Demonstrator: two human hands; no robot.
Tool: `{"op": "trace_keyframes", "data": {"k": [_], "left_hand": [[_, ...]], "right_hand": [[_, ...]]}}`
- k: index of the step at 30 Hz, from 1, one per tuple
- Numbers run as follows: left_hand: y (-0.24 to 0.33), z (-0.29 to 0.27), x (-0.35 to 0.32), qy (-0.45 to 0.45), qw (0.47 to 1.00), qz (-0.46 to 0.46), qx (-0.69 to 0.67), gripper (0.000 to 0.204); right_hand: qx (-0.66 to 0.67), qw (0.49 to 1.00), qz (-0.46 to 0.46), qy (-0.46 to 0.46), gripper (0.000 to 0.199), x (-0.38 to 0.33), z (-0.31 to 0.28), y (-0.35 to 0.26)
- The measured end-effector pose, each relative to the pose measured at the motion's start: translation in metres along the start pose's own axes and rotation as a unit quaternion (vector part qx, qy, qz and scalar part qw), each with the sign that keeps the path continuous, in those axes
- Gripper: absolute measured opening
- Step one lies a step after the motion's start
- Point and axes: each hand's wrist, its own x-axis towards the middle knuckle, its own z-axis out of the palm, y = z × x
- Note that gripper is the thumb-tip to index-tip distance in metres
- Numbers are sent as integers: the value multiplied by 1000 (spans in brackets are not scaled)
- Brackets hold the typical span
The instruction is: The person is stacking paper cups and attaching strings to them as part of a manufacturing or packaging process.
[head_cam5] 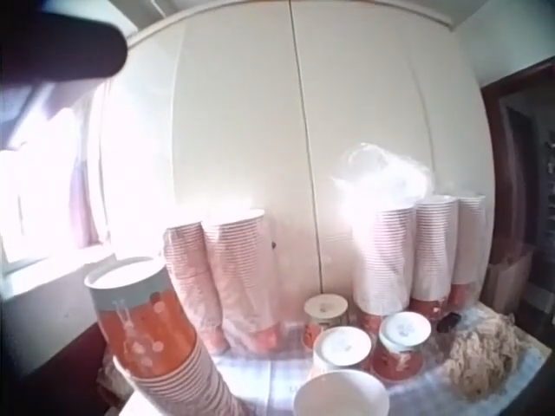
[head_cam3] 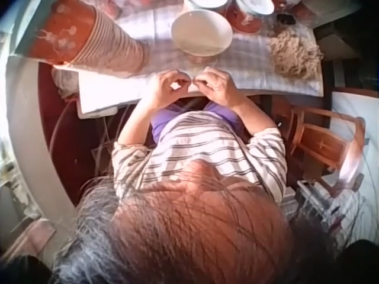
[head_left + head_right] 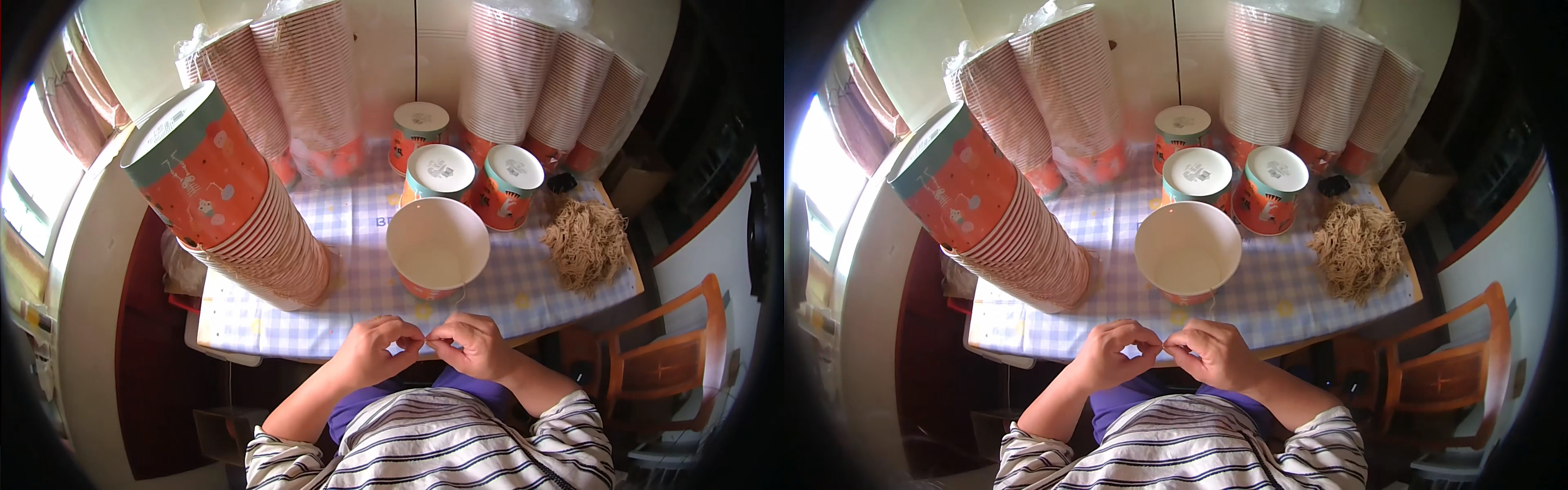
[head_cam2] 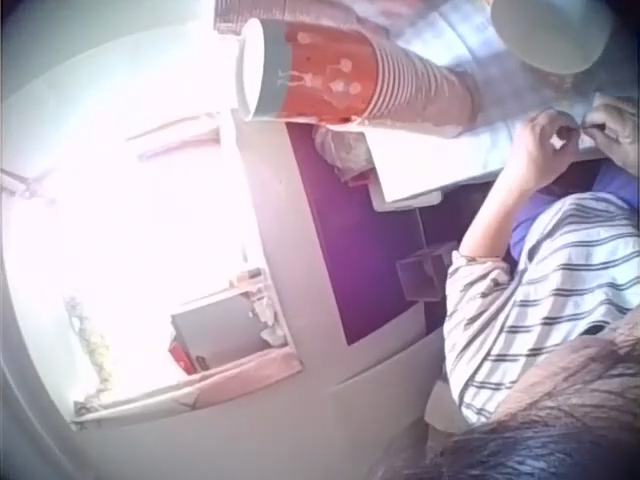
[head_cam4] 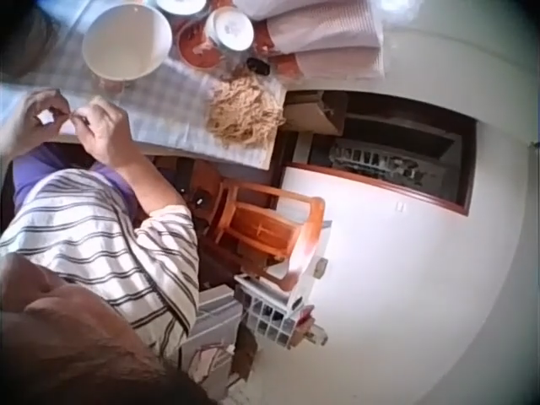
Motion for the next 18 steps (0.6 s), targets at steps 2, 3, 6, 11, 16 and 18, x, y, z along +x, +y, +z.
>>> {"op": "trace_keyframes", "data": {"k": [2, 3, 6, 11, 16, 18], "left_hand": [[-6, 2, 0, 7, 1000, -16, -19, 16], [-8, 4, -3, 17, 999, -24, -25, 15], [-8, 6, -4, 27, 999, -34, -33, 13], [-7, 6, -4, 35, 999, -4, -6, 13], [-7, 5, 0, 31, 991, 82, 101, 15], [-2, 3, 4, 21, 988, 91, 123, 15]], "right_hand": [[8, 1000, 3, 9, 19, 1, 4, 1], [16, 1000, 6, 17, 20, 0, 6, 1], [4, 1000, 7, 9, 21, -1, 7, 1], [-10, 1000, -1, 8, 20, -1, 7, 0], [-21, 1000, -1, 8, 17, 2, 3, -1], [-4, 1000, 21, -12, 16, 3, -2, -1]]}}
